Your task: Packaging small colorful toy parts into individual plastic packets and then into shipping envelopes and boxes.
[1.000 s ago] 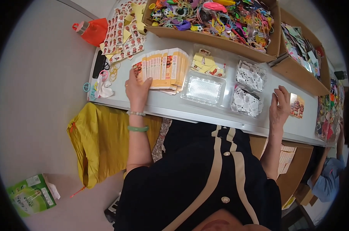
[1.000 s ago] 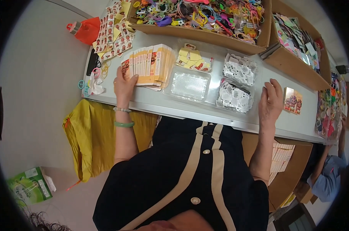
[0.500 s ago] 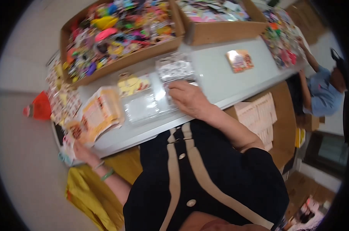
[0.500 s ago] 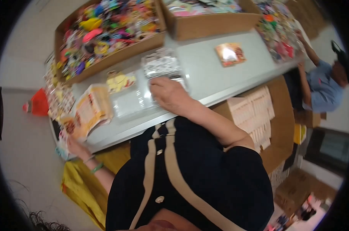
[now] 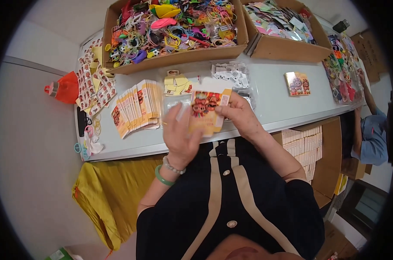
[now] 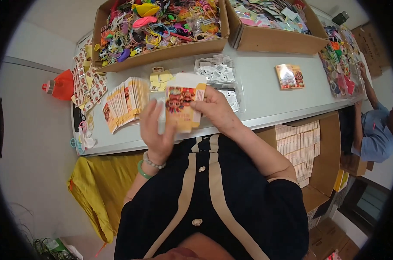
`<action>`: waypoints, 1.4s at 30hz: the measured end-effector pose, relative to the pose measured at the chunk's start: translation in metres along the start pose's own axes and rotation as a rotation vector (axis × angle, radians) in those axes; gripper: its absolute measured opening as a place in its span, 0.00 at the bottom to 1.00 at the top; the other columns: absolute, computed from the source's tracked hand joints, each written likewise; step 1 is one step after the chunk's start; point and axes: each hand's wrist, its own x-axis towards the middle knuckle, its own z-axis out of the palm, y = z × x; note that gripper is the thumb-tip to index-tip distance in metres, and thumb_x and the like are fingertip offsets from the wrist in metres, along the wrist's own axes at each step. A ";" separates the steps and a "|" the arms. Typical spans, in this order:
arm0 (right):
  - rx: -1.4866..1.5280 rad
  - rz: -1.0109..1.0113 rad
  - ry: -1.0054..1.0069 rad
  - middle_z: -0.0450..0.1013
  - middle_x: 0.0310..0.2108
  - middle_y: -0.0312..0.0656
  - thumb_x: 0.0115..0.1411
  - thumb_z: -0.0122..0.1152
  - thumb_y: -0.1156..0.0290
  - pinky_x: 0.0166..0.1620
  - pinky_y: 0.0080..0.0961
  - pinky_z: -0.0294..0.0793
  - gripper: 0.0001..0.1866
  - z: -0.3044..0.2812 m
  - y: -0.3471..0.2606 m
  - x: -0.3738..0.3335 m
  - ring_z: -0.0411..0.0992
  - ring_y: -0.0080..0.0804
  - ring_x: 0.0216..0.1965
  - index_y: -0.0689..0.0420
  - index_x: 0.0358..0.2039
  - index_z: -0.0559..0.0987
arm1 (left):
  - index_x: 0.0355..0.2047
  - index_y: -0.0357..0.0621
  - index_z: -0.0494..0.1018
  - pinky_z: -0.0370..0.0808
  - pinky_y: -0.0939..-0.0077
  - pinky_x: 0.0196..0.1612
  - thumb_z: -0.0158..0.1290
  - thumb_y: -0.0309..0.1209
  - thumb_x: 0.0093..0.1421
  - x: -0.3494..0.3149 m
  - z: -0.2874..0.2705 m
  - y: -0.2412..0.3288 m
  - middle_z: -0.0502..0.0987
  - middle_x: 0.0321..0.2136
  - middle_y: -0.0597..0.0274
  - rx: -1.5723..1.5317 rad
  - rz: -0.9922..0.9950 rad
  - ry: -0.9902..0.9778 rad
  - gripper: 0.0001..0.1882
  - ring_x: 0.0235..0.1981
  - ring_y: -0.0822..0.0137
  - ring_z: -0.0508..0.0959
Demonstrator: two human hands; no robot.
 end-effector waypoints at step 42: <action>-0.504 -0.043 -0.022 0.73 0.28 0.39 0.56 0.58 0.69 0.36 0.19 0.69 0.11 -0.008 0.015 -0.007 0.70 0.20 0.30 0.62 0.37 0.74 | 0.40 0.37 0.68 0.72 0.82 0.43 0.58 0.28 0.56 0.001 0.021 -0.007 0.75 0.35 0.64 -1.331 -0.933 -0.118 0.14 0.37 0.77 0.74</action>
